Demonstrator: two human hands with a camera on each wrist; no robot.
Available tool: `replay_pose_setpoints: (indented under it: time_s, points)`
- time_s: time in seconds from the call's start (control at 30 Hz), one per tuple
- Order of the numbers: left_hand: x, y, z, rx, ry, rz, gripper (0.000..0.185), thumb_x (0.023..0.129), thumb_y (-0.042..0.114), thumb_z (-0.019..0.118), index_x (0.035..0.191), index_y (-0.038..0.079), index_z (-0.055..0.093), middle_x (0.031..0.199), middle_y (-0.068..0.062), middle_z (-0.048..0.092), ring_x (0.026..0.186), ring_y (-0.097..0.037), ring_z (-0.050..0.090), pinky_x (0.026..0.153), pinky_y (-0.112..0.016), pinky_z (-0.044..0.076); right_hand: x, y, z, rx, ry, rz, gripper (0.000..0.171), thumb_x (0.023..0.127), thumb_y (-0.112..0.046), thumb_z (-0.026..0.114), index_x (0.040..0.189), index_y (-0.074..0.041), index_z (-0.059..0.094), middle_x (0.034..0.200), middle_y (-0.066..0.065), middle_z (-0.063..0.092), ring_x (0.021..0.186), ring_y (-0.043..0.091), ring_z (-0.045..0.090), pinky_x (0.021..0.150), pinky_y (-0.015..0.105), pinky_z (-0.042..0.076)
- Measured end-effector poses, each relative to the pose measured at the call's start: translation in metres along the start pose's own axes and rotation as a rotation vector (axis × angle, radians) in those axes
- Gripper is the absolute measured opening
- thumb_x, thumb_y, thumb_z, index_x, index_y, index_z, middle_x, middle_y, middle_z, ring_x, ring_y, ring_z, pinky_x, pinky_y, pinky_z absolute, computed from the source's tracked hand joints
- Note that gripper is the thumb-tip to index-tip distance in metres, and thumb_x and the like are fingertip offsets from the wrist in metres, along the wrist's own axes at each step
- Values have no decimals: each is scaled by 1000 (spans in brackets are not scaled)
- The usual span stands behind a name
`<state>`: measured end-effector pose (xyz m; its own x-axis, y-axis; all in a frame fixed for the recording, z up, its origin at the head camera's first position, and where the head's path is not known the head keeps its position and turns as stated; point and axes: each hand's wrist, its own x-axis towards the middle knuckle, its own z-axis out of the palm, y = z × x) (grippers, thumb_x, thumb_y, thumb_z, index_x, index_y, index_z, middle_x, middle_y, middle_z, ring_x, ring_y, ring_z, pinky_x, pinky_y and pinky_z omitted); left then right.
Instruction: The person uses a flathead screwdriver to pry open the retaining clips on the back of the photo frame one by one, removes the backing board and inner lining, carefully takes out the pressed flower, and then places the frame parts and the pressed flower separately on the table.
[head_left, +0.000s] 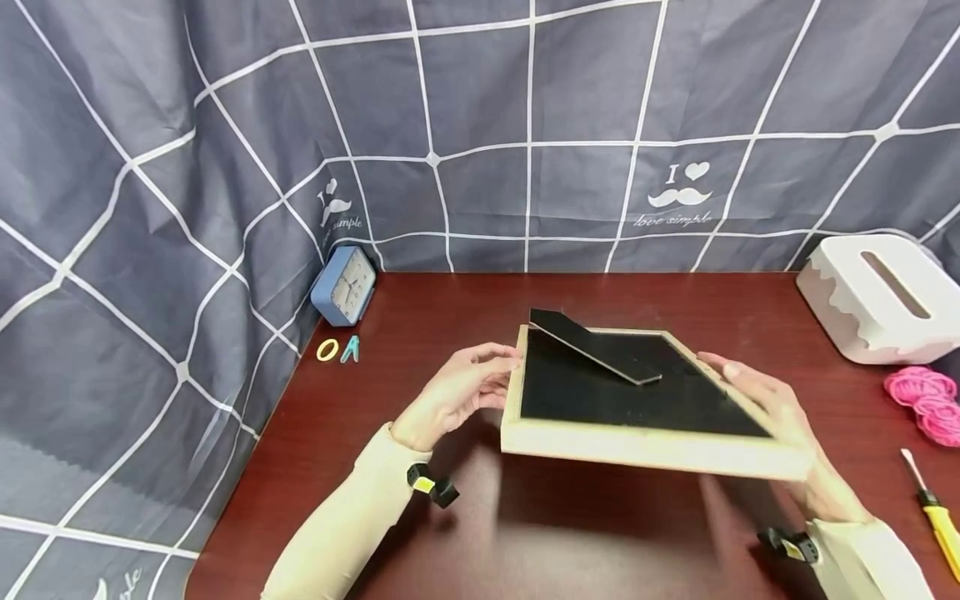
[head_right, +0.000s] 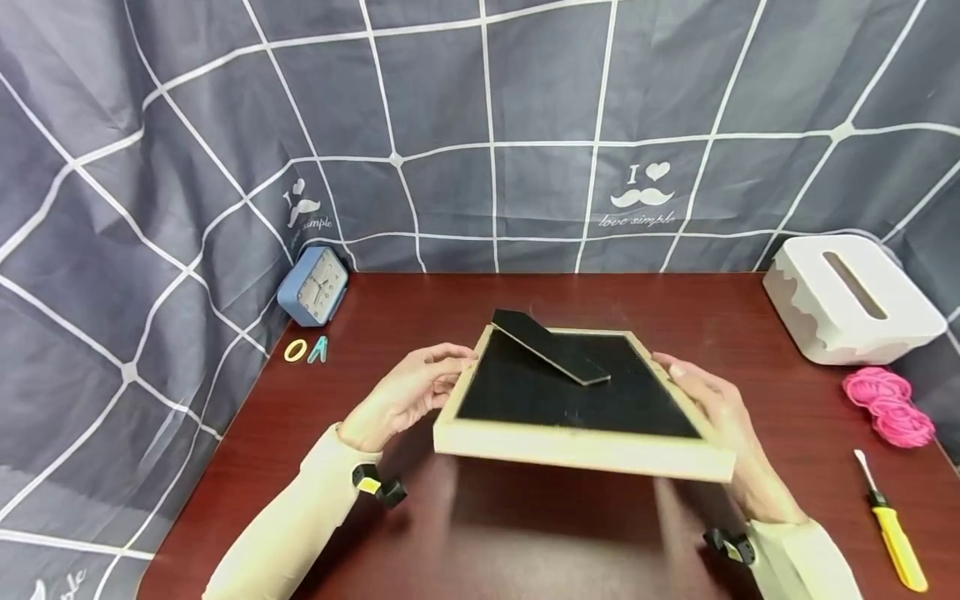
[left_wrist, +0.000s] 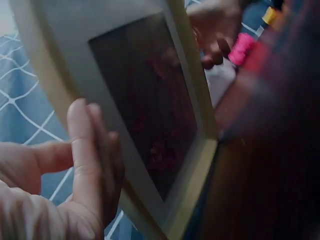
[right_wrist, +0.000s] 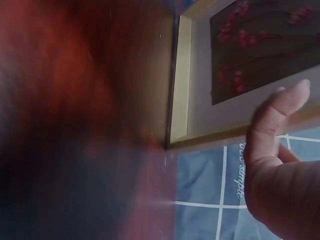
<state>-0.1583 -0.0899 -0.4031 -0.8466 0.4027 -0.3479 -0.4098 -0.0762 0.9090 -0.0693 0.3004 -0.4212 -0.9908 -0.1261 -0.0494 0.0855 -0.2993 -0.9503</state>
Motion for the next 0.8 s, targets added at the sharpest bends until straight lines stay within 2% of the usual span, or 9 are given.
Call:
replay_pose_setpoints:
  time_s: [0.03, 0.13, 0.2, 0.33, 0.37, 0.43, 0.53, 0.63, 0.8]
  points:
    - [-2, -3, -1, 28, -9, -7, 26, 104, 8, 70, 130, 3, 70, 82, 2, 75, 66, -9, 69, 61, -21, 67, -5, -3, 1, -21, 22, 99, 42, 117, -12, 43, 133, -35, 76, 114, -11, 84, 95, 7, 83, 76, 27, 72]
    - [-4, -12, -6, 105, -40, -5, 36, 103, 8, 72, 139, 3, 69, 81, 0, 76, 66, -12, 73, 65, -26, 70, -4, 4, -4, -97, 84, 199, 30, 116, -17, 51, 129, -33, 72, 107, -11, 84, 89, 10, 83, 73, 32, 73]
    - [-4, -18, -8, 141, -53, -3, 44, 103, 8, 73, 146, 4, 65, 80, -1, 77, 66, -14, 75, 67, -30, 72, -4, 9, -5, -259, 137, 268, 22, 114, -24, 56, 135, -25, 65, 98, -15, 82, 82, 10, 82, 70, 32, 72]
    - [-2, -29, -12, 187, -47, -6, 57, 103, 6, 72, 156, 2, 54, 82, -6, 79, 66, -16, 77, 71, -36, 73, 1, 12, -4, -624, 153, 344, 58, 112, -39, 61, 154, -1, 49, 104, -17, 76, 84, 0, 72, 74, 21, 65]
    - [-2, -32, -13, 195, -41, -13, 57, 103, 6, 72, 156, -1, 52, 83, -8, 79, 67, -16, 77, 72, -37, 74, 2, 13, -3, -718, 149, 346, 66, 111, -41, 61, 157, 4, 45, 108, -14, 76, 85, -3, 69, 74, 19, 61]
    - [-1, -37, -14, 214, -25, -20, 55, 103, 6, 70, 153, -8, 53, 86, -11, 80, 68, -16, 77, 73, -38, 74, 3, 13, 0, -814, 142, 351, 72, 111, -43, 62, 159, 7, 44, 119, -2, 76, 89, -4, 65, 76, 17, 57]
    - [1, -44, -14, 240, 4, -29, 50, 101, 7, 72, 143, -15, 58, 90, -15, 81, 69, -16, 77, 74, -39, 74, 3, 16, 4, -902, 144, 323, 69, 110, -40, 63, 156, 10, 48, 127, 18, 77, 89, -4, 64, 74, 16, 57]
    - [2, -49, -11, 246, 31, -25, 49, 97, 7, 76, 138, -16, 62, 99, -24, 82, 70, -17, 78, 74, -40, 74, 3, 19, 7, -972, 146, 283, 65, 110, -36, 64, 153, 12, 52, 128, 29, 75, 90, 1, 68, 72, 17, 57]
    - [6, -55, -10, 272, 59, -14, 53, 93, 7, 81, 138, -15, 64, 108, -31, 81, 72, -18, 79, 70, -39, 73, 6, 24, 9, -1046, 119, 237, 60, 111, -28, 63, 152, 15, 51, 138, 37, 68, 111, 37, 77, 76, 18, 57]
